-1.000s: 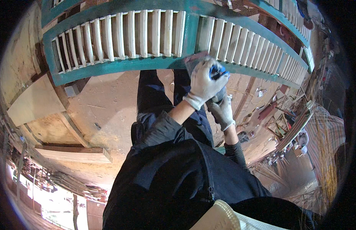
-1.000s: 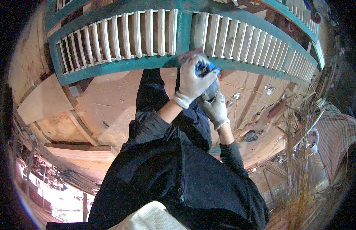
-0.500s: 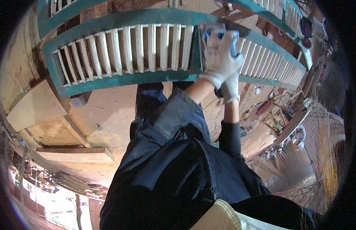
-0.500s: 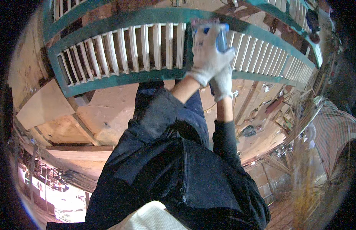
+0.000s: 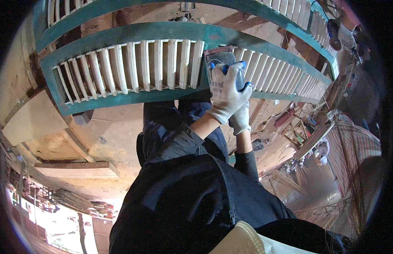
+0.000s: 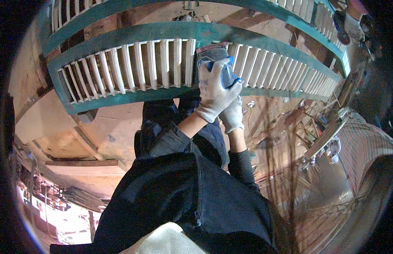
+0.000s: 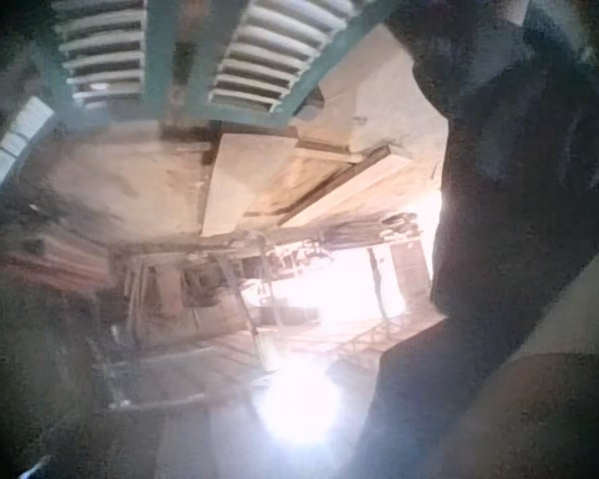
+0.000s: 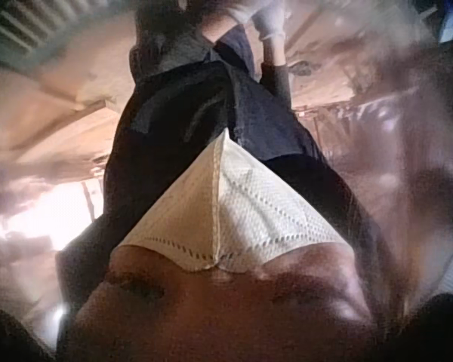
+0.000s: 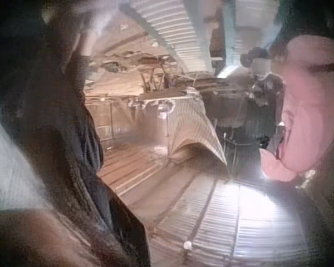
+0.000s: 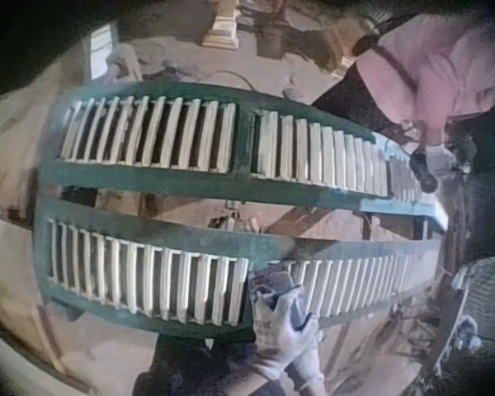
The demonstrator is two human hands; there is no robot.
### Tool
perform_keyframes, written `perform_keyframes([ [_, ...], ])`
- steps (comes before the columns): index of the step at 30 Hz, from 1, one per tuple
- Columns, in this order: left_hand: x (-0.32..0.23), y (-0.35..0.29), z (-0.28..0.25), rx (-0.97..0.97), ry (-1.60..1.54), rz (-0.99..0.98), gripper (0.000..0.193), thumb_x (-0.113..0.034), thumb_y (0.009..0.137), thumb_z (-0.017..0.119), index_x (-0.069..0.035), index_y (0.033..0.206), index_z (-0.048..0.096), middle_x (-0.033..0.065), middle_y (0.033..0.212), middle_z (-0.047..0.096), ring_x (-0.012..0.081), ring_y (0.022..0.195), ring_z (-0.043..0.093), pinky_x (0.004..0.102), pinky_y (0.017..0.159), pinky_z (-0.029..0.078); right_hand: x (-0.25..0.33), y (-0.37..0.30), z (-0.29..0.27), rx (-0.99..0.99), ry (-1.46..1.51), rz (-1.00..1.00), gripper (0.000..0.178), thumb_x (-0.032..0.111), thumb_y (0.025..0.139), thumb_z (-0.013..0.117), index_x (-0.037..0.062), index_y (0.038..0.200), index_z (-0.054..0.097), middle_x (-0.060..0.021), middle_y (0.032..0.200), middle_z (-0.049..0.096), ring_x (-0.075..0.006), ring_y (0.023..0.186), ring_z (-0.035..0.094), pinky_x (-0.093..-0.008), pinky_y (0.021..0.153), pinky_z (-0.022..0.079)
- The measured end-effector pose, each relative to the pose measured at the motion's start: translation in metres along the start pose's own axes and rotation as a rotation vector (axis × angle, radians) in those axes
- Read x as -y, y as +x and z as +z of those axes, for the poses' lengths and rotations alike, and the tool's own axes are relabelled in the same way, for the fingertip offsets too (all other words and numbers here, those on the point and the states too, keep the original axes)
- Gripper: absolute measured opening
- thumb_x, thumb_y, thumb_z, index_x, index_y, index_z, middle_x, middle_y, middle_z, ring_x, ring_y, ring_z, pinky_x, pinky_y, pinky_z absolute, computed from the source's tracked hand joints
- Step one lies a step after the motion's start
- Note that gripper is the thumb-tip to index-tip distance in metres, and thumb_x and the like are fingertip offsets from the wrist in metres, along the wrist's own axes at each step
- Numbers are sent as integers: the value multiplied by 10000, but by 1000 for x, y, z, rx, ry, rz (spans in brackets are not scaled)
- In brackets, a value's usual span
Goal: The person uses an electric sander to smooth the surface of a green wooden slatted frame. They move the sander along the frame's edges and slats, then set the tool down on the floor.
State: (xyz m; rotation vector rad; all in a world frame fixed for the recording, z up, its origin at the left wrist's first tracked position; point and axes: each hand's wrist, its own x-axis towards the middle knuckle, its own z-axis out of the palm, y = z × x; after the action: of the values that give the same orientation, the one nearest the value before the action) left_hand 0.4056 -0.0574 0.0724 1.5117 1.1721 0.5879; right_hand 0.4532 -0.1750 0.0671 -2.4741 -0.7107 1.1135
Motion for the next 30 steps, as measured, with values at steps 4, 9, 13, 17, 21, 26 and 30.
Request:
perform_keyframes([
  [4, -3, 28, 5, -84, 62, 81, 594, -193, 608, 788, -114, 1144, 546, 181, 1050, 523, 363, 970, 509, 460, 854, 424, 47, 30, -26, 345, -488, 114, 468, 223, 930, 555, 20, 1338, 449, -193, 1271, 548, -276, 1178, 528, -322, 949, 442],
  [9, -7, 22, 17, -128, 11, 41, 575, -183, 624, 778, -100, 1142, 544, 178, 1064, 533, 374, 1008, 513, 469, 873, 423, 17, 30, -28, 92, 24, 47, 506, 172, 852, 656, -3, 1293, 480, -200, 1201, 601, -325, 1092, 596, -379, 909, 474],
  [13, -6, -3, 9, -98, 77, -47, 566, -189, 647, 785, -71, 1145, 542, 181, 1082, 555, 363, 1015, 525, 457, 884, 427, 12, 18, -25, 103, -143, -168, 523, 190, 810, 684, -8, 1259, 504, -239, 1160, 620, -355, 1066, 613, -394, 892, 483],
  [17, -5, 19, 21, -174, 39, 37, 572, -181, 649, 794, -50, 1145, 540, 172, 1052, 574, 339, 986, 546, 429, 879, 436, 5, 38, -38, 133, -107, -161, 417, 146, 772, 689, -18, 1137, 570, -243, 998, 667, -403, 950, 644, -417, 817, 509],
  [21, 6, 51, 36, -304, -38, 171, 617, -227, 640, 785, -127, 1183, 510, 198, 1030, 503, 382, 948, 485, 517, 816, 378, 16, 73, -41, 25, -214, -400, 388, 171, 756, 702, -20, 1076, 596, -249, 966, 663, -412, 934, 638, -430, 803, 510],
  [26, -8, 28, 31, -297, 68, 46, 602, -215, 641, 782, -79, 1163, 514, 203, 1114, 518, 381, 1031, 506, 475, 887, 424, -6, 64, -48, 300, -499, -324, 487, 144, 902, 583, 16, 1344, 426, -127, 1285, 551, -231, 1153, 528, -348, 971, 434],
  [30, -5, -6, 29, -304, 28, 13, 578, -196, 659, 765, -51, 1160, 517, 171, 1107, 553, 380, 1025, 508, 462, 917, 407, 12, 29, -56, 279, -230, -166, 422, 131, 861, 642, 14, 1252, 535, -162, 1205, 609, -276, 1093, 592, -363, 934, 464],
])
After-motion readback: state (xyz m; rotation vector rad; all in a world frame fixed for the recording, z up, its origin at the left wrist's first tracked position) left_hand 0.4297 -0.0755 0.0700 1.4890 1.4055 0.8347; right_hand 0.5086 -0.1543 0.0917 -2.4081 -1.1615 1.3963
